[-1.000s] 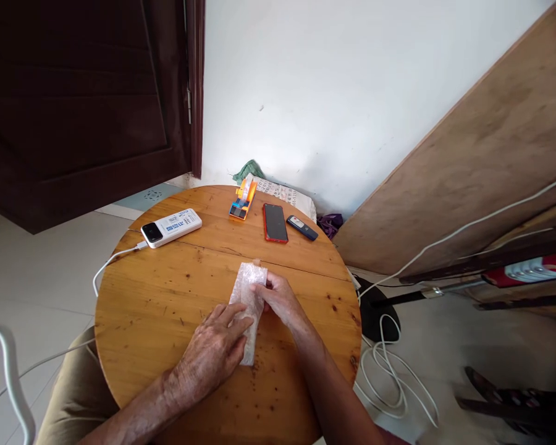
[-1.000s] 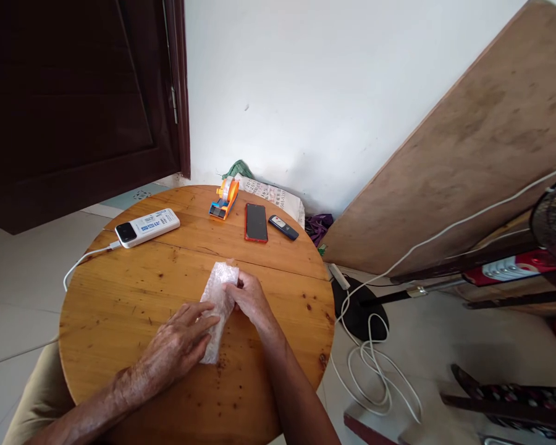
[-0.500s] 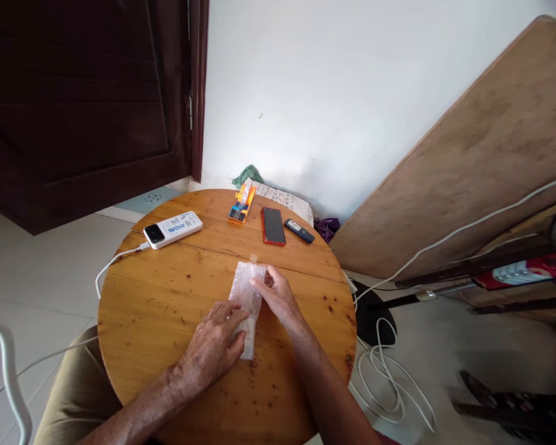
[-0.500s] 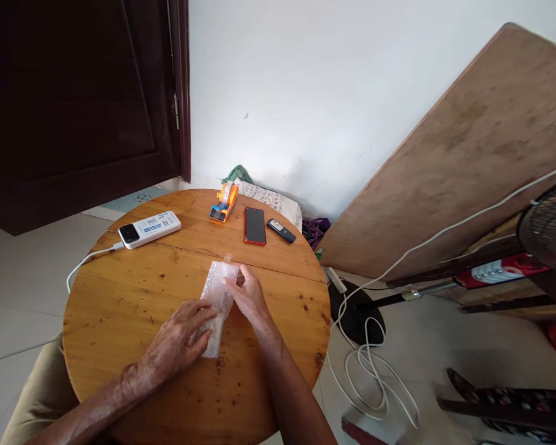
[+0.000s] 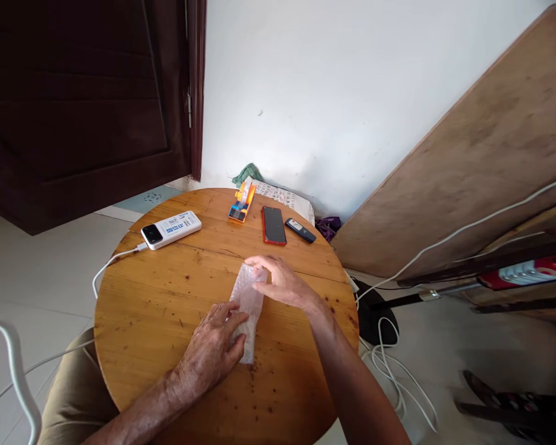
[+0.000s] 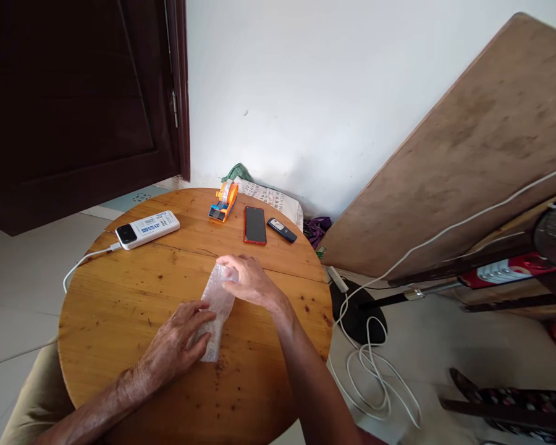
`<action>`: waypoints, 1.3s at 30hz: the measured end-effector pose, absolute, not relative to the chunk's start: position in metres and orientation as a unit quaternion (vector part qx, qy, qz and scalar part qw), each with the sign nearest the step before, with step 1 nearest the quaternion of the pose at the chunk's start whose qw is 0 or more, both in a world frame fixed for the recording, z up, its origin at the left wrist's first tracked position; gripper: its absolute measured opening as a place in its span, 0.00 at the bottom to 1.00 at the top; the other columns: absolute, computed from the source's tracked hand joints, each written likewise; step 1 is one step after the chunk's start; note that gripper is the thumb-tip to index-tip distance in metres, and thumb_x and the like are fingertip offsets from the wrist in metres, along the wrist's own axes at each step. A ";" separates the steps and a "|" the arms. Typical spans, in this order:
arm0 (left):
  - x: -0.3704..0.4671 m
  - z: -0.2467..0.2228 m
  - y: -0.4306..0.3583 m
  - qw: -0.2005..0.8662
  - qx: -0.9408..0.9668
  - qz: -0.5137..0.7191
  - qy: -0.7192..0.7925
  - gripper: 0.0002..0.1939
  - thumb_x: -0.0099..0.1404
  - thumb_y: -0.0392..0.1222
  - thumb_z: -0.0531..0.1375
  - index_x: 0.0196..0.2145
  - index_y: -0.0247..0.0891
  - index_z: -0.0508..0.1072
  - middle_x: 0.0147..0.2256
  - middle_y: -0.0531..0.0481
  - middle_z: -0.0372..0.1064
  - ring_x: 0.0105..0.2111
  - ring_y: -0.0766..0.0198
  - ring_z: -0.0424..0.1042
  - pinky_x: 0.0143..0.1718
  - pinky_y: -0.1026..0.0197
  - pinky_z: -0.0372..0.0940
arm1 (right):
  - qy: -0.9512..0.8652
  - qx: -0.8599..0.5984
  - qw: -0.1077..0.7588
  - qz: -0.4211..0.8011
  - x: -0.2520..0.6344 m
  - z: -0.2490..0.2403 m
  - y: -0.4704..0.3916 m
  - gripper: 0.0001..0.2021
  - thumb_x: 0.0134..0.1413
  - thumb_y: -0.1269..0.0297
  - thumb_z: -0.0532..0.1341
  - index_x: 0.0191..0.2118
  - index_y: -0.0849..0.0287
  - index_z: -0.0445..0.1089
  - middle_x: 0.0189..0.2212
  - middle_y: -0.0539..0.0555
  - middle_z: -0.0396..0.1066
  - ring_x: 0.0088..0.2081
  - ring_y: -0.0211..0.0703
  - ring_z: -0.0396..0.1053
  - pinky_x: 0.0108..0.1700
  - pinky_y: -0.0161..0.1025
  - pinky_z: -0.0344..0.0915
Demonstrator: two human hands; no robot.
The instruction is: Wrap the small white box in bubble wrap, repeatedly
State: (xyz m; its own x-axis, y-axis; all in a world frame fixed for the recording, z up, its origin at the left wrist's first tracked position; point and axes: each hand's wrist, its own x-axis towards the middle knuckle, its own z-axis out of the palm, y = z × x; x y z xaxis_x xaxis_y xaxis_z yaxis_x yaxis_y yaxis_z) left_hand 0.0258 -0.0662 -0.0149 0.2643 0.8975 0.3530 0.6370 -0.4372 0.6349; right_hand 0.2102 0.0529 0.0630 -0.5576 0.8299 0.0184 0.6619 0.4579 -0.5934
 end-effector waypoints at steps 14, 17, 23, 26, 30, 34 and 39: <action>0.027 -0.011 -0.065 0.176 0.783 0.341 0.490 0.15 0.61 0.31 0.57 0.46 0.40 0.74 0.47 0.43 0.72 0.47 0.53 0.71 0.48 0.48 0.72 | -0.936 -0.332 0.039 0.109 0.212 0.068 0.058 0.12 0.47 0.80 0.60 0.31 0.55 0.75 0.45 0.53 0.74 0.55 0.51 0.62 0.52 0.47 0.51; 0.026 -0.010 -0.066 0.180 0.784 0.331 0.494 0.15 0.61 0.31 0.58 0.45 0.41 0.74 0.47 0.44 0.72 0.47 0.53 0.72 0.48 0.49 0.72 | -0.935 -0.337 0.005 0.113 0.209 0.066 0.064 0.10 0.49 0.78 0.59 0.28 0.56 0.73 0.35 0.52 0.75 0.51 0.50 0.65 0.50 0.46 0.51; 0.027 -0.007 -0.068 0.139 0.790 0.332 0.497 0.20 0.61 0.31 0.57 0.51 0.41 0.71 0.55 0.42 0.68 0.48 0.52 0.70 0.48 0.46 0.72 | -0.894 -0.428 -0.016 0.129 0.202 0.046 0.081 0.07 0.52 0.75 0.59 0.30 0.58 0.72 0.29 0.53 0.74 0.41 0.47 0.68 0.45 0.41 0.54; 0.026 -0.001 -0.068 0.118 0.809 0.299 0.492 0.20 0.60 0.30 0.57 0.49 0.43 0.72 0.57 0.45 0.66 0.48 0.51 0.70 0.47 0.45 0.71 | -0.870 -0.472 0.050 0.132 0.203 0.034 0.075 0.09 0.50 0.73 0.62 0.38 0.58 0.73 0.38 0.55 0.75 0.45 0.49 0.67 0.47 0.42 0.57; 0.024 0.005 -0.066 0.121 0.821 0.273 0.488 0.15 0.61 0.31 0.57 0.44 0.43 0.74 0.53 0.47 0.71 0.48 0.51 0.69 0.48 0.46 0.71 | -0.776 -0.560 0.217 0.193 0.227 0.024 0.046 0.20 0.54 0.66 0.61 0.54 0.58 0.66 0.49 0.58 0.70 0.46 0.47 0.69 0.48 0.45 0.63; 0.024 0.007 -0.065 0.127 0.822 0.273 0.483 0.14 0.63 0.31 0.57 0.44 0.43 0.74 0.51 0.48 0.72 0.46 0.52 0.69 0.47 0.48 0.71 | -0.634 -0.611 0.269 0.391 0.244 0.019 0.021 0.20 0.52 0.57 0.63 0.50 0.58 0.67 0.41 0.55 0.72 0.35 0.42 0.71 0.31 0.37 0.67; 0.023 0.006 -0.068 0.132 0.823 0.270 0.481 0.14 0.64 0.31 0.55 0.45 0.42 0.73 0.49 0.48 0.73 0.45 0.53 0.70 0.47 0.49 0.70 | -0.547 -0.565 0.282 0.549 0.220 0.011 0.017 0.19 0.46 0.54 0.65 0.41 0.60 0.69 0.28 0.50 0.69 0.26 0.39 0.68 0.16 0.30 0.57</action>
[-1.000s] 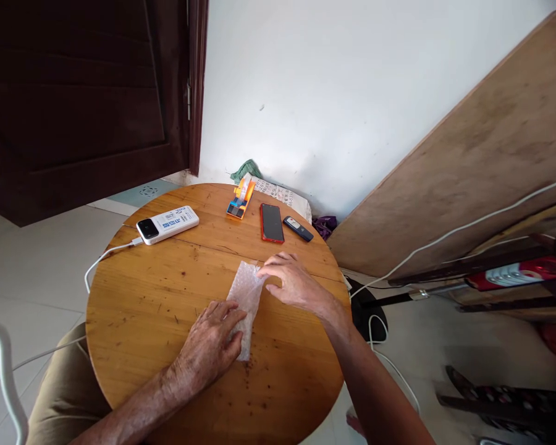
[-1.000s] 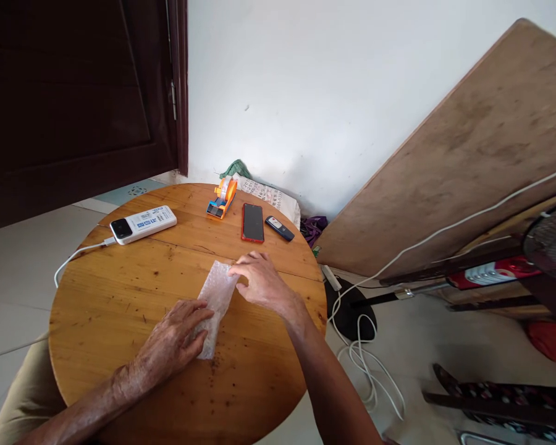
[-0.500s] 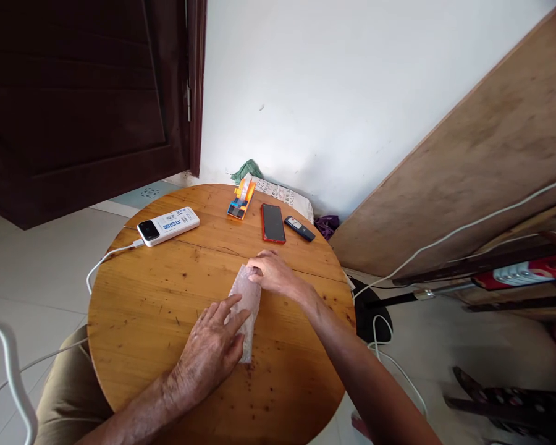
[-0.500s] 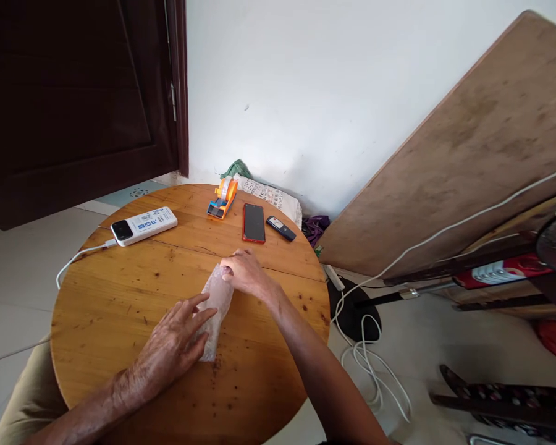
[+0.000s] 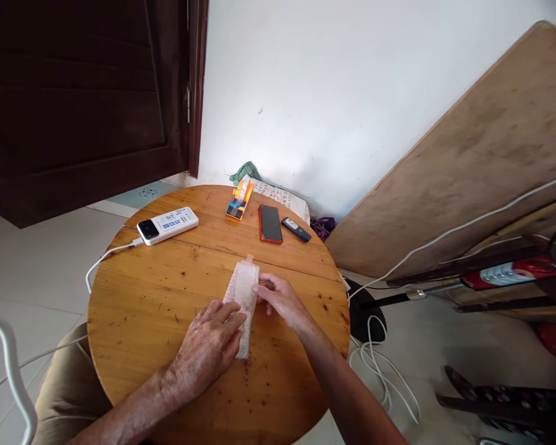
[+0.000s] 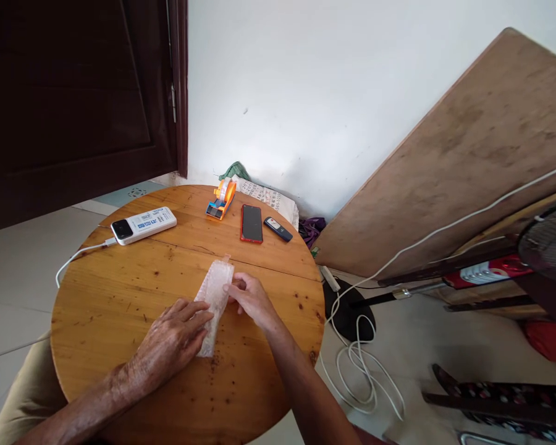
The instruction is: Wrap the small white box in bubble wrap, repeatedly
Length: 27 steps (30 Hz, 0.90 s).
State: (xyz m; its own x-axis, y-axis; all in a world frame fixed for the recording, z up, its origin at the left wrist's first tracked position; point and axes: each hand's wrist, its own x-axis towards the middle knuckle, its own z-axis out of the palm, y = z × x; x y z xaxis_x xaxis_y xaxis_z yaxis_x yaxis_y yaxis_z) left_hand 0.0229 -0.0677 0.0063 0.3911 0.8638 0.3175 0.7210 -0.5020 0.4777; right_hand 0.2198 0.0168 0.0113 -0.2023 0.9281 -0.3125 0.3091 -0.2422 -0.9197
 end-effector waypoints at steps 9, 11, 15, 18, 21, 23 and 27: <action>0.022 0.008 -0.061 0.139 0.811 0.287 0.491 0.14 0.63 0.31 0.57 0.43 0.43 0.75 0.45 0.47 0.74 0.45 0.56 0.71 0.48 0.52 0.70 | -0.528 -0.503 0.408 0.550 0.190 0.015 0.031 0.12 0.43 0.57 0.66 0.29 0.60 0.68 0.22 0.46 0.66 0.26 0.35 0.60 0.28 0.32 0.58; 0.022 0.005 -0.060 0.144 0.809 0.293 0.489 0.14 0.64 0.32 0.57 0.45 0.44 0.75 0.45 0.48 0.74 0.45 0.56 0.71 0.48 0.53 0.70 | -0.545 -0.486 0.412 0.545 0.191 0.020 0.026 0.12 0.46 0.56 0.65 0.29 0.60 0.68 0.25 0.47 0.67 0.29 0.37 0.62 0.32 0.34 0.60; 0.022 -0.003 -0.064 0.140 0.797 0.311 0.498 0.14 0.64 0.33 0.57 0.46 0.43 0.74 0.46 0.46 0.73 0.45 0.55 0.71 0.47 0.52 0.70 | -0.621 -0.480 0.372 0.496 0.196 0.037 0.005 0.09 0.52 0.58 0.62 0.31 0.59 0.68 0.28 0.49 0.68 0.30 0.38 0.63 0.34 0.34 0.60; 0.024 -0.008 -0.068 0.130 0.765 0.341 0.530 0.12 0.64 0.35 0.58 0.45 0.41 0.72 0.46 0.44 0.70 0.45 0.54 0.71 0.46 0.50 0.71 | -0.673 -0.489 0.349 0.432 0.198 0.049 -0.014 0.06 0.55 0.62 0.59 0.35 0.58 0.69 0.31 0.50 0.70 0.32 0.39 0.65 0.35 0.34 0.61; 0.024 -0.011 -0.070 0.139 0.726 0.373 0.560 0.13 0.61 0.37 0.60 0.45 0.38 0.69 0.45 0.43 0.67 0.45 0.53 0.70 0.46 0.48 0.71 | -0.721 -0.481 0.339 0.366 0.197 0.052 -0.036 0.05 0.59 0.66 0.56 0.37 0.56 0.70 0.33 0.51 0.72 0.35 0.41 0.68 0.38 0.34 0.63; 0.023 -0.013 -0.070 0.142 0.709 0.389 0.570 0.19 0.59 0.37 0.61 0.49 0.37 0.66 0.48 0.41 0.65 0.49 0.51 0.68 0.49 0.46 0.70 | -0.754 -0.468 0.332 0.319 0.195 0.047 -0.051 0.06 0.60 0.69 0.55 0.38 0.55 0.69 0.34 0.52 0.73 0.36 0.42 0.70 0.39 0.36 0.65; 0.020 -0.018 -0.070 0.162 0.709 0.390 0.565 0.32 0.59 0.32 0.60 0.60 0.39 0.58 0.58 0.37 0.57 0.57 0.49 0.64 0.54 0.44 0.67 | -0.811 -0.435 0.336 0.201 0.192 0.028 -0.078 0.11 0.59 0.75 0.52 0.40 0.54 0.69 0.39 0.56 0.73 0.43 0.47 0.71 0.46 0.43 0.67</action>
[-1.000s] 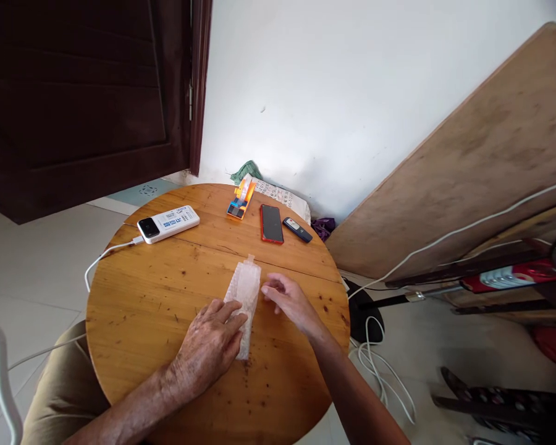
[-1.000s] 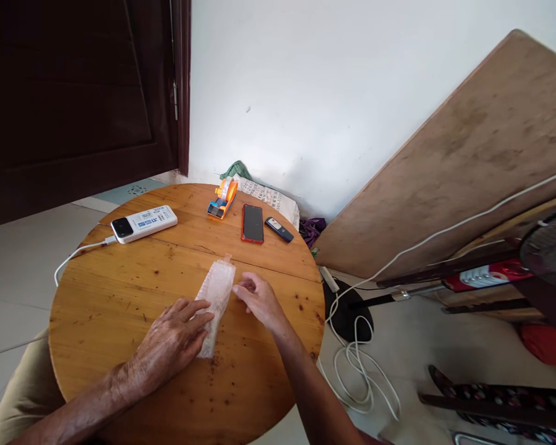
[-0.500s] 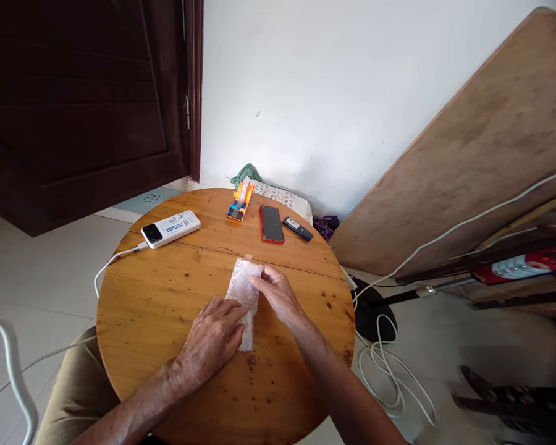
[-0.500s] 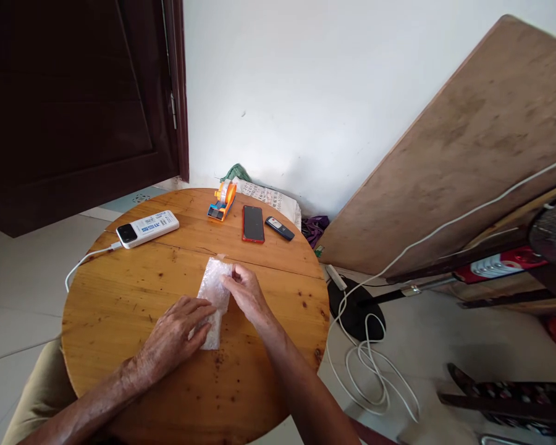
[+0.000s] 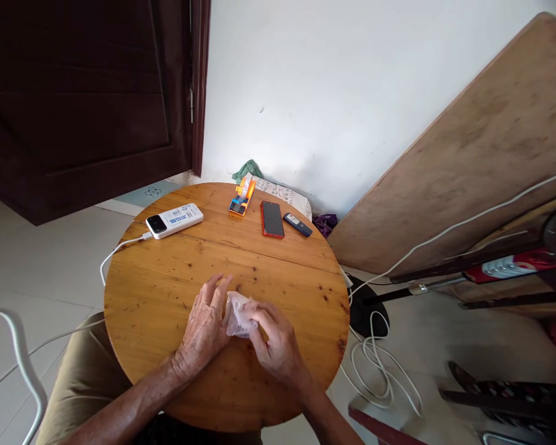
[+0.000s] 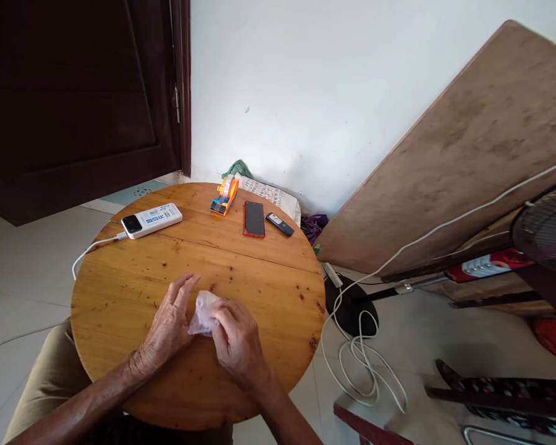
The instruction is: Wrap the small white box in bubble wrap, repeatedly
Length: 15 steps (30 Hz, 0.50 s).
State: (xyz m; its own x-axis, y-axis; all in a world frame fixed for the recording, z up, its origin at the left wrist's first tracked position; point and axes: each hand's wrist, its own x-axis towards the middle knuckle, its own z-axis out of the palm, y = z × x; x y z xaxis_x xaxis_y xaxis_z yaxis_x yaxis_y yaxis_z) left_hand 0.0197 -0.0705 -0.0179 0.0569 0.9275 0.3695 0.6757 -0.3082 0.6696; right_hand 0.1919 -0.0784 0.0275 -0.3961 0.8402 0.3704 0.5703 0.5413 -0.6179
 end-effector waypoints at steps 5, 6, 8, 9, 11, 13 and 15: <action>0.020 -0.022 -0.073 0.230 0.724 0.401 0.512 0.15 0.59 0.35 0.63 0.45 0.39 0.70 0.61 0.38 0.54 0.54 0.52 0.66 0.52 0.48 0.68 | -0.830 -0.416 0.352 0.118 0.193 0.009 -0.096 0.14 0.58 0.78 0.53 0.45 0.54 0.67 0.48 0.58 0.72 0.52 0.48 0.69 0.53 0.47 0.67; 0.020 -0.022 -0.073 0.235 0.723 0.405 0.508 0.12 0.59 0.35 0.62 0.42 0.39 0.70 0.61 0.38 0.55 0.53 0.52 0.66 0.52 0.48 0.68 | -0.831 -0.415 0.353 0.108 0.193 0.008 -0.098 0.14 0.58 0.78 0.53 0.44 0.55 0.67 0.48 0.58 0.72 0.52 0.48 0.69 0.53 0.47 0.68; 0.017 -0.021 -0.071 0.243 0.729 0.408 0.493 0.08 0.61 0.35 0.61 0.39 0.38 0.70 0.59 0.38 0.60 0.52 0.53 0.68 0.51 0.48 0.68 | -0.834 -0.410 0.357 0.092 0.194 0.008 -0.098 0.13 0.58 0.78 0.53 0.43 0.56 0.67 0.47 0.58 0.72 0.51 0.48 0.69 0.51 0.48 0.68; 0.014 -0.019 -0.070 0.248 0.738 0.406 0.479 0.07 0.62 0.35 0.60 0.39 0.39 0.70 0.56 0.39 0.64 0.51 0.53 0.69 0.51 0.48 0.68 | -0.836 -0.406 0.358 0.086 0.194 0.008 -0.098 0.13 0.58 0.78 0.53 0.43 0.56 0.67 0.47 0.58 0.73 0.50 0.48 0.70 0.50 0.48 0.69; 0.005 -0.016 -0.067 0.264 0.765 0.390 0.440 0.07 0.63 0.34 0.58 0.39 0.39 0.70 0.52 0.41 0.69 0.52 0.54 0.69 0.53 0.48 0.66 | -0.841 -0.399 0.358 0.077 0.194 0.008 -0.098 0.12 0.57 0.78 0.53 0.42 0.57 0.67 0.46 0.58 0.73 0.50 0.49 0.70 0.49 0.48 0.69; -0.007 -0.014 -0.066 0.275 0.795 0.366 0.398 0.13 0.61 0.33 0.58 0.45 0.40 0.69 0.55 0.40 0.68 0.57 0.52 0.66 0.58 0.45 0.62 | -0.847 -0.395 0.347 0.070 0.195 0.006 -0.098 0.12 0.56 0.78 0.54 0.42 0.57 0.67 0.47 0.59 0.73 0.52 0.50 0.69 0.51 0.50 0.68; -0.016 -0.014 -0.067 0.279 0.822 0.338 0.364 0.23 0.58 0.33 0.61 0.51 0.39 0.67 0.60 0.38 0.63 0.61 0.50 0.62 0.61 0.45 0.60 | -0.855 -0.391 0.335 0.058 0.196 0.002 -0.098 0.12 0.55 0.78 0.55 0.43 0.58 0.67 0.49 0.60 0.72 0.55 0.51 0.68 0.53 0.51 0.68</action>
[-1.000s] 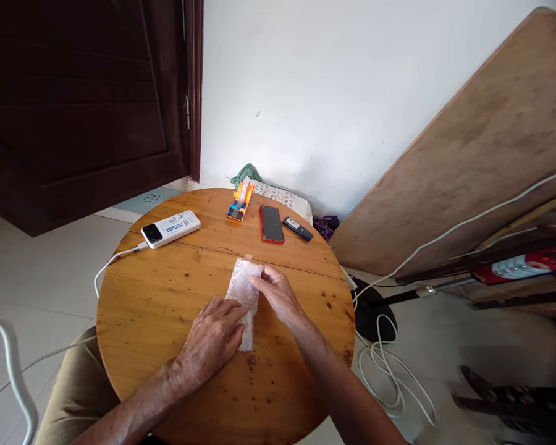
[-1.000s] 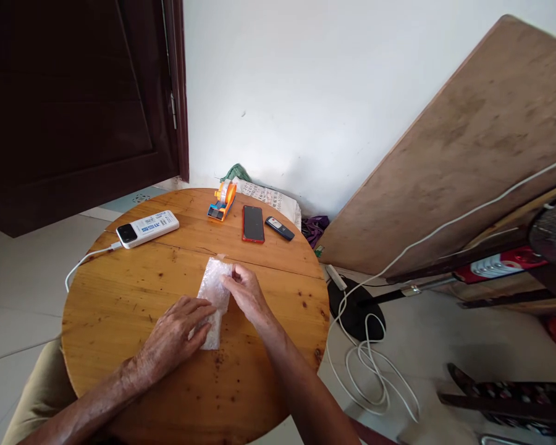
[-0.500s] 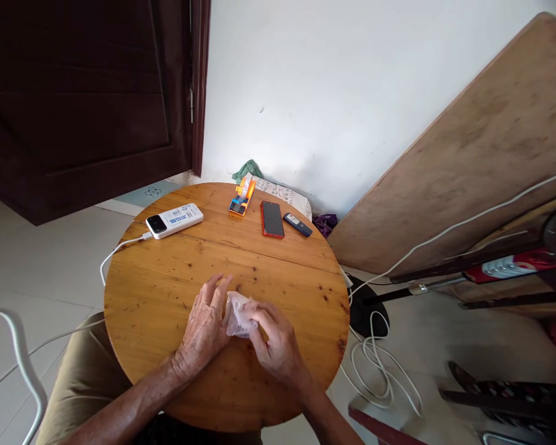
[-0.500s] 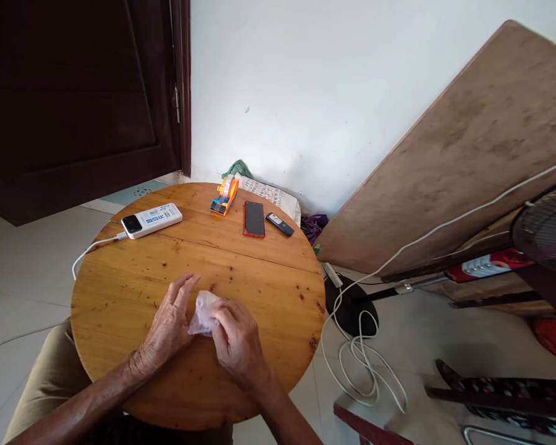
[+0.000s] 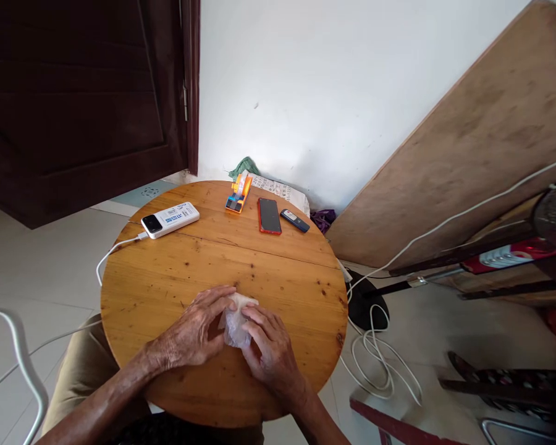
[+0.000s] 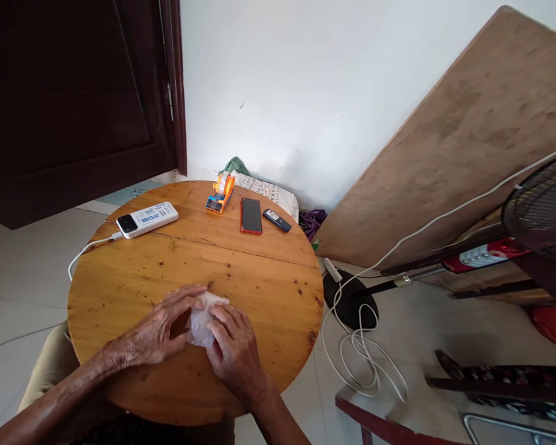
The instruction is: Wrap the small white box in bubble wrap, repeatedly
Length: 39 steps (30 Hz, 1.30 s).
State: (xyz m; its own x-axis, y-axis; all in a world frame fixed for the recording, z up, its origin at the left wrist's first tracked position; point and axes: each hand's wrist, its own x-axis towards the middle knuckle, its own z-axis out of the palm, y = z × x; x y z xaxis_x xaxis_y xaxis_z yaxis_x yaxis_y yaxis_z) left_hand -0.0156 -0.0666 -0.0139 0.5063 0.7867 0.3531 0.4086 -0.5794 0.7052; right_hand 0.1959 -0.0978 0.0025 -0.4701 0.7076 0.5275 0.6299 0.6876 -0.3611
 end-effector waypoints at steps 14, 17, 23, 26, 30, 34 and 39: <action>0.014 -0.002 -0.032 0.386 0.680 0.310 0.540 0.09 0.59 0.44 0.62 0.37 0.38 0.72 0.30 0.52 0.72 0.28 0.65 0.69 0.30 0.63 0.61 | -0.788 -0.459 0.327 0.249 0.202 0.016 -0.043 0.11 0.57 0.74 0.55 0.44 0.57 0.70 0.41 0.56 0.75 0.44 0.47 0.72 0.47 0.43 0.69; 0.020 0.003 -0.014 0.363 0.673 0.271 0.585 0.08 0.59 0.45 0.60 0.33 0.38 0.72 0.28 0.53 0.70 0.28 0.65 0.67 0.30 0.64 0.57 | -0.747 -0.475 0.286 0.365 0.206 0.026 -0.019 0.13 0.56 0.70 0.58 0.47 0.58 0.70 0.41 0.54 0.75 0.41 0.46 0.73 0.44 0.41 0.69; 0.023 0.004 0.003 0.335 0.672 0.255 0.609 0.07 0.59 0.42 0.59 0.30 0.36 0.73 0.29 0.50 0.70 0.31 0.61 0.68 0.32 0.62 0.56 | -0.727 -0.450 0.272 0.442 0.211 0.018 -0.008 0.33 0.44 0.68 0.68 0.59 0.56 0.63 0.56 0.57 0.69 0.54 0.53 0.68 0.56 0.48 0.63; 0.018 0.002 0.001 0.418 0.648 0.320 0.551 0.11 0.60 0.45 0.60 0.36 0.35 0.75 0.35 0.46 0.74 0.36 0.58 0.71 0.36 0.60 0.61 | -0.678 -0.448 0.309 0.494 0.209 0.009 -0.009 0.28 0.48 0.67 0.65 0.57 0.55 0.65 0.51 0.55 0.72 0.49 0.48 0.70 0.52 0.44 0.66; 0.007 0.001 -0.001 0.615 0.575 0.351 0.411 0.24 0.62 0.54 0.61 0.50 0.35 0.72 0.45 0.42 0.75 0.43 0.54 0.74 0.43 0.57 0.67 | -0.614 -0.431 0.311 0.583 0.204 0.008 -0.009 0.22 0.50 0.60 0.66 0.52 0.56 0.68 0.44 0.53 0.75 0.41 0.45 0.72 0.42 0.39 0.69; -0.002 0.001 -0.001 0.675 0.537 0.329 0.384 0.33 0.59 0.54 0.66 0.58 0.39 0.66 0.52 0.41 0.72 0.49 0.50 0.72 0.49 0.53 0.66 | -0.616 -0.477 0.314 0.543 0.197 0.012 -0.013 0.19 0.51 0.62 0.65 0.50 0.57 0.71 0.42 0.53 0.76 0.41 0.45 0.73 0.42 0.38 0.68; -0.002 0.002 -0.001 0.702 0.513 0.330 0.367 0.34 0.61 0.52 0.65 0.61 0.41 0.62 0.55 0.42 0.69 0.53 0.51 0.70 0.52 0.52 0.66 | -0.669 -0.521 0.322 0.420 0.197 0.004 -0.015 0.17 0.54 0.62 0.63 0.50 0.58 0.71 0.44 0.55 0.75 0.43 0.46 0.72 0.43 0.39 0.68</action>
State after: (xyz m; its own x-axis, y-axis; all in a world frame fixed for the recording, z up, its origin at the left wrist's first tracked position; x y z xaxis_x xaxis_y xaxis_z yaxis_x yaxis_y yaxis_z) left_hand -0.0021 -0.0010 0.0018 0.5133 0.8398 -0.1768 -0.0868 0.2557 0.9629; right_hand 0.1970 -0.0152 0.0042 -0.2493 0.9684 -0.0078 0.4279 0.1029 -0.8980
